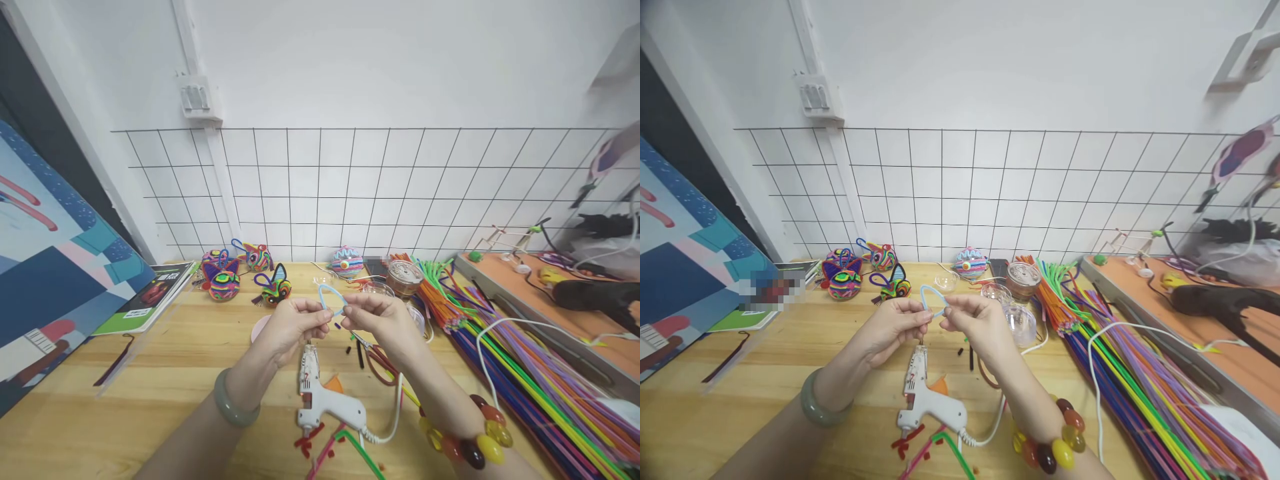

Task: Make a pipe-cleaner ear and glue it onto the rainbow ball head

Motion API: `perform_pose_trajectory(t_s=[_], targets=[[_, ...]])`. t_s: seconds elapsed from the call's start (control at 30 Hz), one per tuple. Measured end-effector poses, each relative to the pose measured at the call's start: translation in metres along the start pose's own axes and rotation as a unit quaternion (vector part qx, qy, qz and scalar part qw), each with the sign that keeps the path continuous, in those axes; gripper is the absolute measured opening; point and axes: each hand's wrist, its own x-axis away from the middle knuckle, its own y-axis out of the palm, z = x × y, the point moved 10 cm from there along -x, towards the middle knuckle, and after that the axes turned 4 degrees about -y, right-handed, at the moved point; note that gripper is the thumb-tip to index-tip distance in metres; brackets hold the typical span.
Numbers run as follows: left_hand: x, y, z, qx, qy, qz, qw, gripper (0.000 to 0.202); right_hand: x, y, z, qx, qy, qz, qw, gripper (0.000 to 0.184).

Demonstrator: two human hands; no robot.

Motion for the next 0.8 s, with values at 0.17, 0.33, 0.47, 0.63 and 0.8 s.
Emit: perform_pose_trajectory(t_s=[0.17, 0.33, 0.47, 0.63, 0.8], targets=[[0.0, 0.001, 0.002, 0.009, 0.009, -0.004, 1.0, 0.016, 0.001, -0.002, -0.002, 0.049, -0.015, 0.006, 0.999, 0.026], [-0.002, -0.001, 0.001, 0.011, 0.013, -0.009, 1.0, 0.016, 0.001, 0.001, -0.005, 0.101, -0.036, -0.008, 0.994, 0.026], [-0.002, -0.003, 0.0, 0.004, 0.011, -0.005, 1.0, 0.016, 0.002, 0.001, -0.006, 0.116, -0.042, -0.017, 0.992, 0.026], [-0.003, -0.005, 0.003, -0.004, 0.021, -0.013, 1.0, 0.015, 0.0, 0.003, -0.021, 0.174, -0.15, -0.054, 0.972, 0.036], [-0.002, -0.004, 0.002, 0.003, 0.01, -0.029, 1.0, 0.014, 0.017, 0.018, -0.052, 0.368, -0.369, -0.079, 0.85, 0.025]])
